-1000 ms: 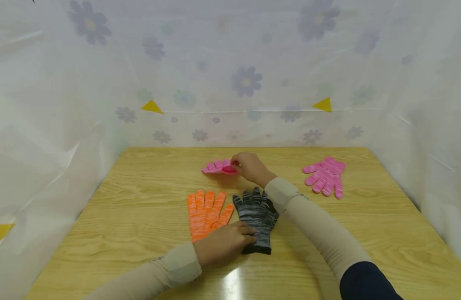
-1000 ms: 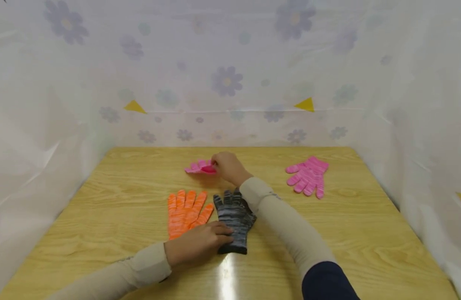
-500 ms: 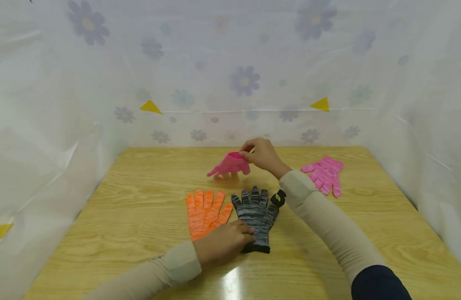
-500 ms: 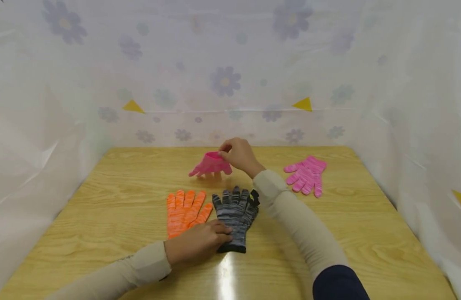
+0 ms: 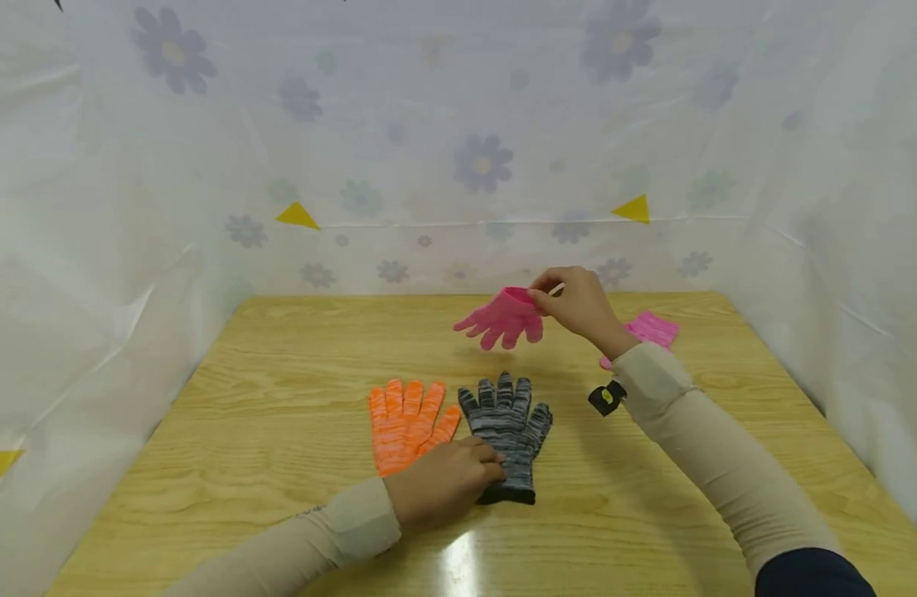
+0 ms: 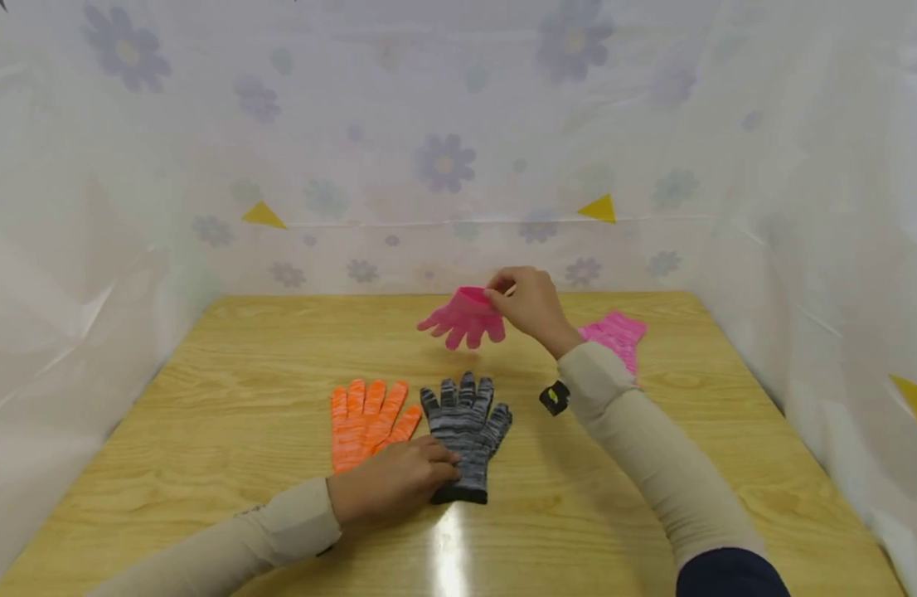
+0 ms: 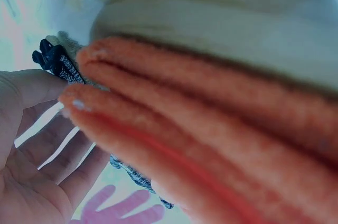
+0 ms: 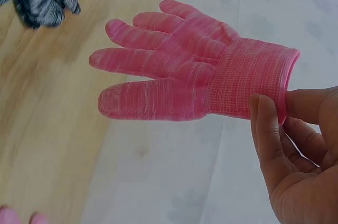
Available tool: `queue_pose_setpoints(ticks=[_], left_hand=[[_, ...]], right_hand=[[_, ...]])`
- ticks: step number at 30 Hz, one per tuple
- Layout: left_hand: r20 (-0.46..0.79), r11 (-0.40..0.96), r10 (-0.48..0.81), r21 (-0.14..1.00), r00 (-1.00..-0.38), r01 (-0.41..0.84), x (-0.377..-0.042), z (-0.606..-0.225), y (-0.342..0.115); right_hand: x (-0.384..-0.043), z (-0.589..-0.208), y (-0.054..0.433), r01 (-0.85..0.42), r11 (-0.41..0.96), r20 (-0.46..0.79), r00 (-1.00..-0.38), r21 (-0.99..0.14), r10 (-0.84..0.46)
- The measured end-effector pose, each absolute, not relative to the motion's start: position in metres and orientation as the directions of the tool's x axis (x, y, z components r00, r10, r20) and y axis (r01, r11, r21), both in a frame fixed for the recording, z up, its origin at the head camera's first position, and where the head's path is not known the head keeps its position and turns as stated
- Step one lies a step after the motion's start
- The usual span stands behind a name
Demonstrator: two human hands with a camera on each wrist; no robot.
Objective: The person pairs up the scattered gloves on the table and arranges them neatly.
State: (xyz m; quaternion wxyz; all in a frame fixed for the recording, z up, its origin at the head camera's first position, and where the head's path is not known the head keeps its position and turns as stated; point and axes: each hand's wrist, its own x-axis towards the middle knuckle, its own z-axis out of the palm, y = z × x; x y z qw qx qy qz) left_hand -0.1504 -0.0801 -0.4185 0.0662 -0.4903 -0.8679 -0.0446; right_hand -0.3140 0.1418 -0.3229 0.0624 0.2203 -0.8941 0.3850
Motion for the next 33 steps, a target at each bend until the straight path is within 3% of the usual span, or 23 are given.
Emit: queue_pose_setpoints(ticks=[7,15,21,25,33], left_hand=[[0.184,0.502,0.847,0.029,-0.498,0.865,-0.153,-0.42,-0.083],[0.188,0.503,0.845,0.04,-0.501,0.864,-0.152,-0.42,-0.081],[0.2,0.502,0.844,0.03,-0.497,0.865,-0.15,-0.422,-0.083],[0.193,0.506,0.842,0.046,-0.504,0.862,-0.149,-0.422,-0.085],[0.211,0.499,0.842,0.041,-0.496,0.865,-0.15,-0.422,-0.085]], right_hand=[[-0.307,-0.312,0.17,-0.435,0.642,0.341,-0.899,-0.631,-0.274],[-0.268,-0.333,0.21,-0.511,0.699,0.488,-0.833,-0.5,-0.26],[-0.224,-0.382,0.24,-0.514,0.73,0.251,-0.858,-0.45,-0.448],[-0.204,-0.402,0.25,-0.516,0.714,0.083,-0.833,-0.472,-0.547],[-0.192,-0.411,0.251,-0.575,0.671,0.022,-0.767,-0.468,-0.642]])
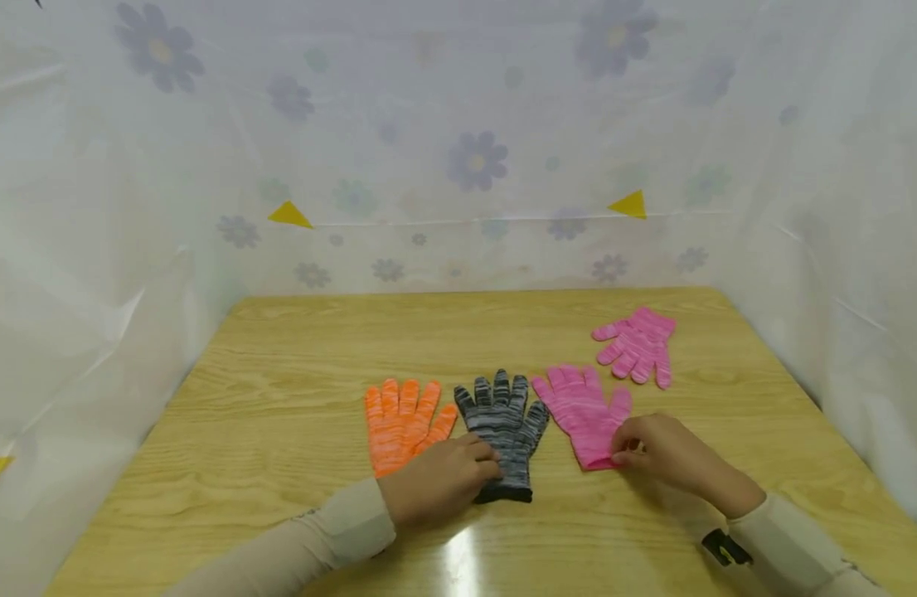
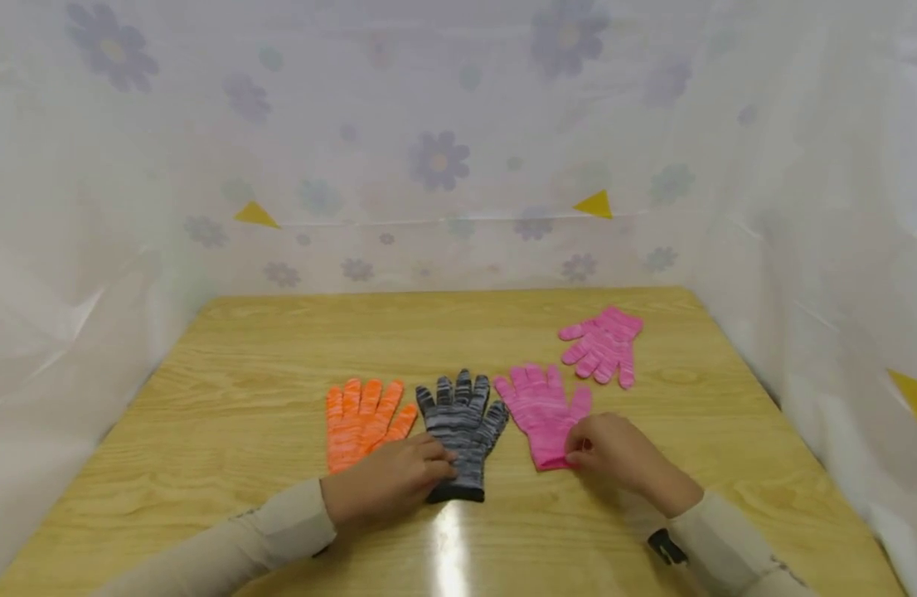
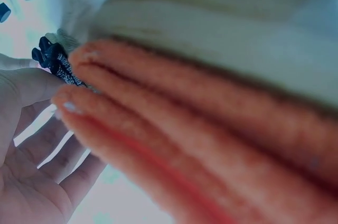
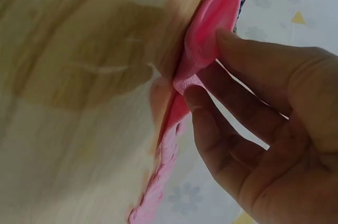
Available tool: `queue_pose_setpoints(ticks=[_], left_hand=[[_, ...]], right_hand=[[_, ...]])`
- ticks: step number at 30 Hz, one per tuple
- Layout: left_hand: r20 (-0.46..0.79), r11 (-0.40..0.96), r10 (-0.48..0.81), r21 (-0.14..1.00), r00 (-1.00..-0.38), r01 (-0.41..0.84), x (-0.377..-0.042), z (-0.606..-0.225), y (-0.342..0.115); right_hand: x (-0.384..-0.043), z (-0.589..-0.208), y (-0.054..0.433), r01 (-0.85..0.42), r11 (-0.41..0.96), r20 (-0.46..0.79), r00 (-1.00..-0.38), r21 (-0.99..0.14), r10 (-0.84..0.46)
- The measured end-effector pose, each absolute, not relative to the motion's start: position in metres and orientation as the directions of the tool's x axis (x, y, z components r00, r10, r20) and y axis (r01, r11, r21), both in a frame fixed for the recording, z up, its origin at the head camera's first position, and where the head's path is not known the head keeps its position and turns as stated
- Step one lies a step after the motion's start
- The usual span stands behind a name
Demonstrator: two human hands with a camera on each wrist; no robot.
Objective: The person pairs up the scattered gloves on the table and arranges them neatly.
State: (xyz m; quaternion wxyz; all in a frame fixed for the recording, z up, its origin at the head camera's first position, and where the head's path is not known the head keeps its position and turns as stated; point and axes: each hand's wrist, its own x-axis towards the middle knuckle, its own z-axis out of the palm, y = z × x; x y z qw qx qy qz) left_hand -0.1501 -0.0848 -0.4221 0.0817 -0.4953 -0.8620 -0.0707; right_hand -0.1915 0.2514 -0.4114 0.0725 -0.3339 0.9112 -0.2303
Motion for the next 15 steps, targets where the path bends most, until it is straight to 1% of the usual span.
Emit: queue_pose_setpoints(ticks=[4,8,12,15], left_hand=[[0.201,0.503,0.842,0.04,-0.5,0.863,-0.1504,-0.4216,-0.0851],[0.188,0.504,0.844,0.045,-0.503,0.863,-0.15,-0.4199,-0.085],[0.18,0.503,0.846,0.04,-0.502,0.863,-0.1508,-0.4179,-0.0834],[0.185,0.501,0.849,0.011,-0.494,0.865,-0.1527,-0.416,-0.0789]], right_hand=[[-0.1877,-0.4123,0.2478,-0.619,0.624,0.017,-0.716,-0.477,-0.698],[-0.1861,-0.413,0.2455,-0.675,0.577,0.05,-0.668,-0.461,-0.742],[-0.1861,-0.4137,0.2458,-0.714,0.547,0.074,-0.634,-0.437,-0.77],[-0.1861,-0.4136,0.2465,-0.725,0.542,0.072,-0.624,-0.425,-0.778]])
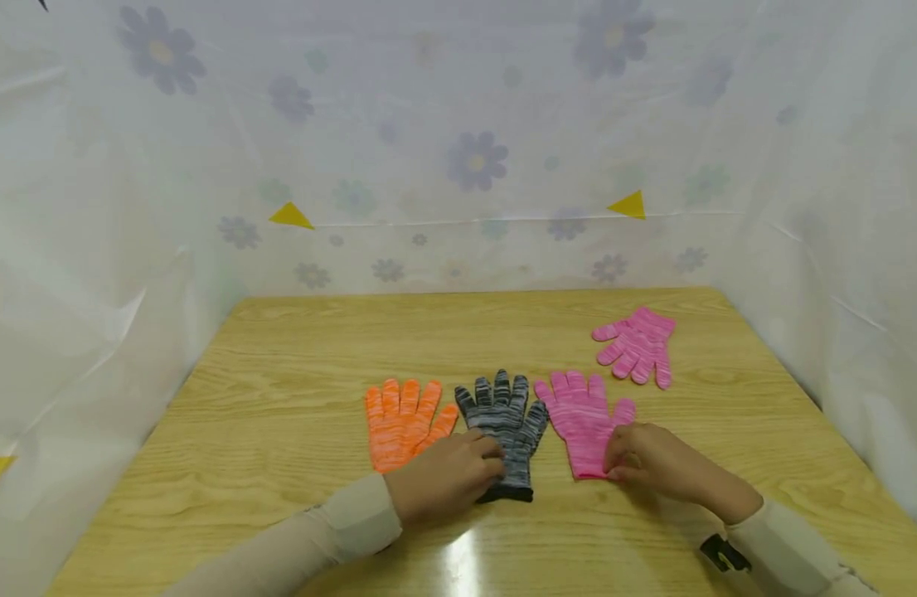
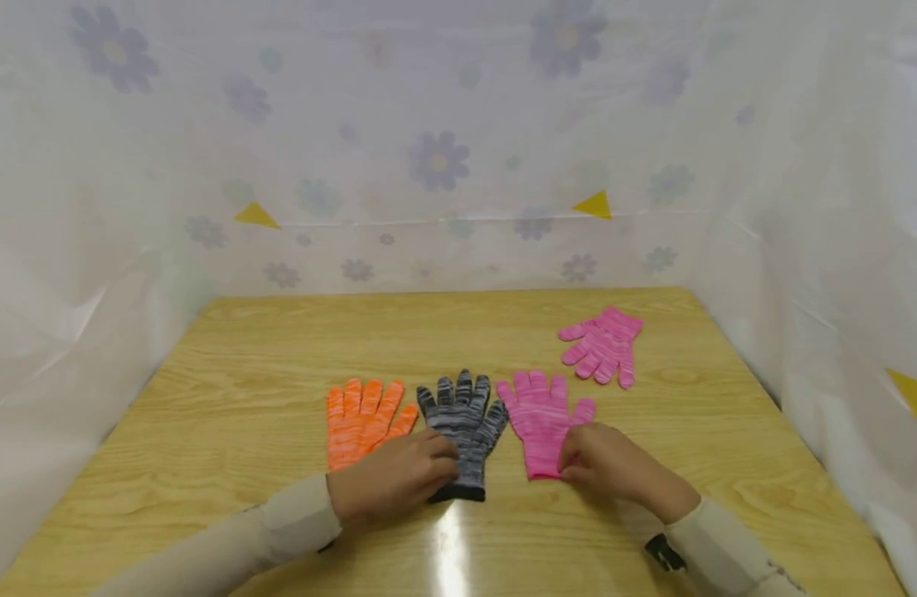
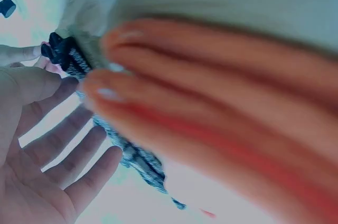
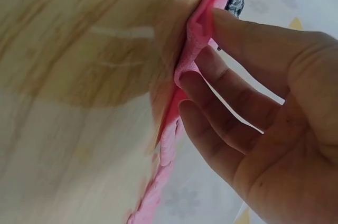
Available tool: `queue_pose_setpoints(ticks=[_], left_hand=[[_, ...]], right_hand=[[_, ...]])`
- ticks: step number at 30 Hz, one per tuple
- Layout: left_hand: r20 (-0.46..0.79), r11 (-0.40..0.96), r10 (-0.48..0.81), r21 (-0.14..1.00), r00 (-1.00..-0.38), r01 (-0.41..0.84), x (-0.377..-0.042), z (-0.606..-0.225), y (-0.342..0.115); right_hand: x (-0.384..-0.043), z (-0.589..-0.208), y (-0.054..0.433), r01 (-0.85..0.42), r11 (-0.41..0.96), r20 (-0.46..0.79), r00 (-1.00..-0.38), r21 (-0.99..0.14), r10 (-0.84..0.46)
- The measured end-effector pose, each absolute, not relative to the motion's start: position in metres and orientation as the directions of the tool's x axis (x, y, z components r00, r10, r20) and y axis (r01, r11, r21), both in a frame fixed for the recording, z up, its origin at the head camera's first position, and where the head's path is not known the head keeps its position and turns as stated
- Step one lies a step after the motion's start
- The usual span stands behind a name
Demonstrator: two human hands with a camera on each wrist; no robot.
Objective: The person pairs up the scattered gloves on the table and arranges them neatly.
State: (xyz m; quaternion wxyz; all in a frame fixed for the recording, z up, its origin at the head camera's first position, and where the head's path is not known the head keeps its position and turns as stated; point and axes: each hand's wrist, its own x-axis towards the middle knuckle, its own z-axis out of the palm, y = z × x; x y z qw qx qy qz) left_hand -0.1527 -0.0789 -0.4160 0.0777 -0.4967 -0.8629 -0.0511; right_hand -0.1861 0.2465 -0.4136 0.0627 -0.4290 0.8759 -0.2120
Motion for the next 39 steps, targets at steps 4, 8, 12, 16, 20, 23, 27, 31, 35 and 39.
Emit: queue_pose_setpoints(ticks=[4,8,12,16,20,23,27,31,35,39], left_hand=[[0.197,0.48,0.865,-0.061,-0.46,0.875,-0.155,-0.414,-0.065],[0.151,0.449,0.89,-0.113,-0.431,0.886,-0.153,-0.413,-0.046],[0.034,0.451,0.892,-0.104,-0.45,0.886,-0.151,-0.41,-0.028],[-0.043,0.457,0.887,-0.069,-0.46,0.887,-0.153,-0.407,-0.014],[-0.074,0.439,0.894,-0.053,-0.442,0.897,-0.156,-0.408,-0.004],[-0.095,0.426,0.899,-0.041,-0.428,0.904,-0.157,-0.41,0.002],[-0.15,0.43,0.891,-0.024,-0.429,0.902,-0.155,-0.411,0.009],[-0.205,0.456,0.869,-0.017,-0.45,0.89,-0.154,-0.411,0.014],[-0.233,0.465,0.856,-0.047,-0.462,0.884,-0.156,-0.412,0.02],[-0.214,0.451,0.863,-0.084,-0.458,0.889,-0.16,-0.41,0.026]], right_hand=[[-0.185,-0.412,0.248,-0.715,0.553,0.043,-0.628,-0.428,-0.777],[-0.183,-0.412,0.251,-0.703,0.554,0.025,-0.628,-0.446,-0.778],[-0.181,-0.414,0.253,-0.719,0.527,0.039,-0.606,-0.453,-0.794],[-0.18,-0.412,0.256,-0.73,0.5,0.049,-0.585,-0.466,-0.809],[-0.18,-0.405,0.258,-0.698,0.509,0.019,-0.598,-0.504,-0.801],[-0.181,-0.398,0.26,-0.664,0.544,-0.013,-0.628,-0.513,-0.778],[-0.186,-0.39,0.268,-0.62,0.612,-0.021,-0.694,-0.49,-0.72],[-0.197,-0.388,0.279,-0.586,0.664,0.002,-0.75,-0.464,-0.661],[-0.209,-0.392,0.289,-0.551,0.706,0.03,-0.797,-0.445,-0.603],[-0.22,-0.4,0.297,-0.48,0.749,0.001,-0.842,-0.458,-0.539]])
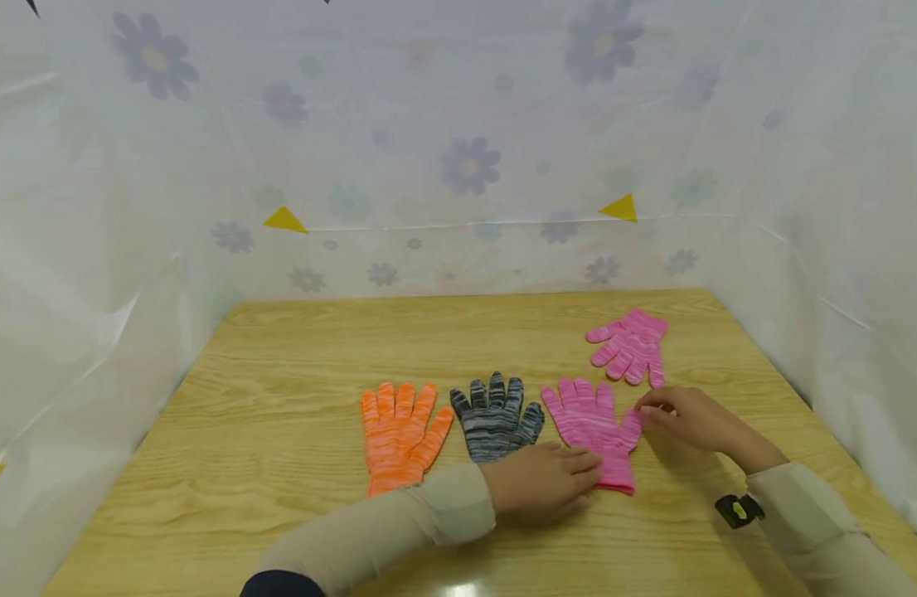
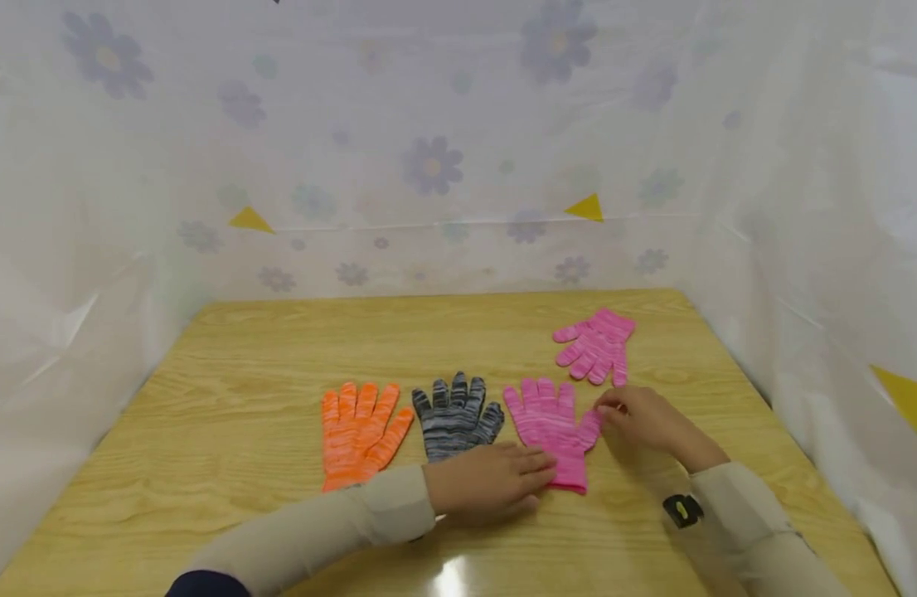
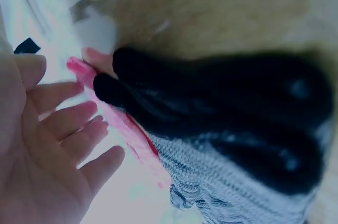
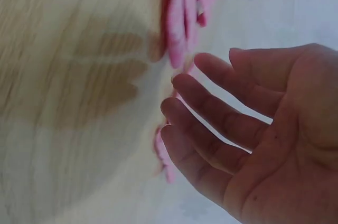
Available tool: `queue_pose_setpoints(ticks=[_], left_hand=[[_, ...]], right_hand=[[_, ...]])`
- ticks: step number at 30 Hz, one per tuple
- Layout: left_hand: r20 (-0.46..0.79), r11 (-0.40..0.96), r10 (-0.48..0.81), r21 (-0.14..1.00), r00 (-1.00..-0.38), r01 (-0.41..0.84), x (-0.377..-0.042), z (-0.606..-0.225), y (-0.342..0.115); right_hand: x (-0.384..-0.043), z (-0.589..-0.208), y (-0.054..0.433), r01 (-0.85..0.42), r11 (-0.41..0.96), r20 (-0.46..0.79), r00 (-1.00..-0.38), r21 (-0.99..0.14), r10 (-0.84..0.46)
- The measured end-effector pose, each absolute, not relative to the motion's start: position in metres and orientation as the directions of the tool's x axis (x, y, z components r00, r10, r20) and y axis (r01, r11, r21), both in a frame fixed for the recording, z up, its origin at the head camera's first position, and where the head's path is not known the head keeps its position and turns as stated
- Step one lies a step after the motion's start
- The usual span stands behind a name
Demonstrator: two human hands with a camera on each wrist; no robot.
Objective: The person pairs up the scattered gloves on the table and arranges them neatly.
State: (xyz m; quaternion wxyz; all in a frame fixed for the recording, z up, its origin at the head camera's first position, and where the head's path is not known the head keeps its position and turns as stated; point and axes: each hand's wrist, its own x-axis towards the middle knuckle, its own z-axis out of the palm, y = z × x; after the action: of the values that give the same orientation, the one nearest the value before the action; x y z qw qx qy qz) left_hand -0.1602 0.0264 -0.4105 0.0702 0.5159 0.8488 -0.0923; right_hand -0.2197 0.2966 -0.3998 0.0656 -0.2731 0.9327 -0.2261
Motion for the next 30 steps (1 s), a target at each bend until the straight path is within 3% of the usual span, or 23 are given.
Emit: queue_pose_setpoints(ticks=[8,17,30], left_hand=[[-0.045,0.421,0.9,-0.155,-0.433,0.893,-0.176,-0.409,0.04],[-0.074,0.522,0.846,-0.087,-0.528,0.849,-0.174,-0.416,0.049],[-0.071,0.507,0.847,-0.187,-0.527,0.841,-0.166,-0.413,0.054]], right_hand=[[-0.239,-0.414,0.3,-0.404,0.773,-0.073,-0.864,-0.49,-0.498],[-0.247,-0.418,0.294,-0.37,0.775,-0.103,-0.869,-0.512,-0.483],[-0.256,-0.416,0.296,-0.375,0.78,-0.047,-0.888,-0.502,-0.457]])
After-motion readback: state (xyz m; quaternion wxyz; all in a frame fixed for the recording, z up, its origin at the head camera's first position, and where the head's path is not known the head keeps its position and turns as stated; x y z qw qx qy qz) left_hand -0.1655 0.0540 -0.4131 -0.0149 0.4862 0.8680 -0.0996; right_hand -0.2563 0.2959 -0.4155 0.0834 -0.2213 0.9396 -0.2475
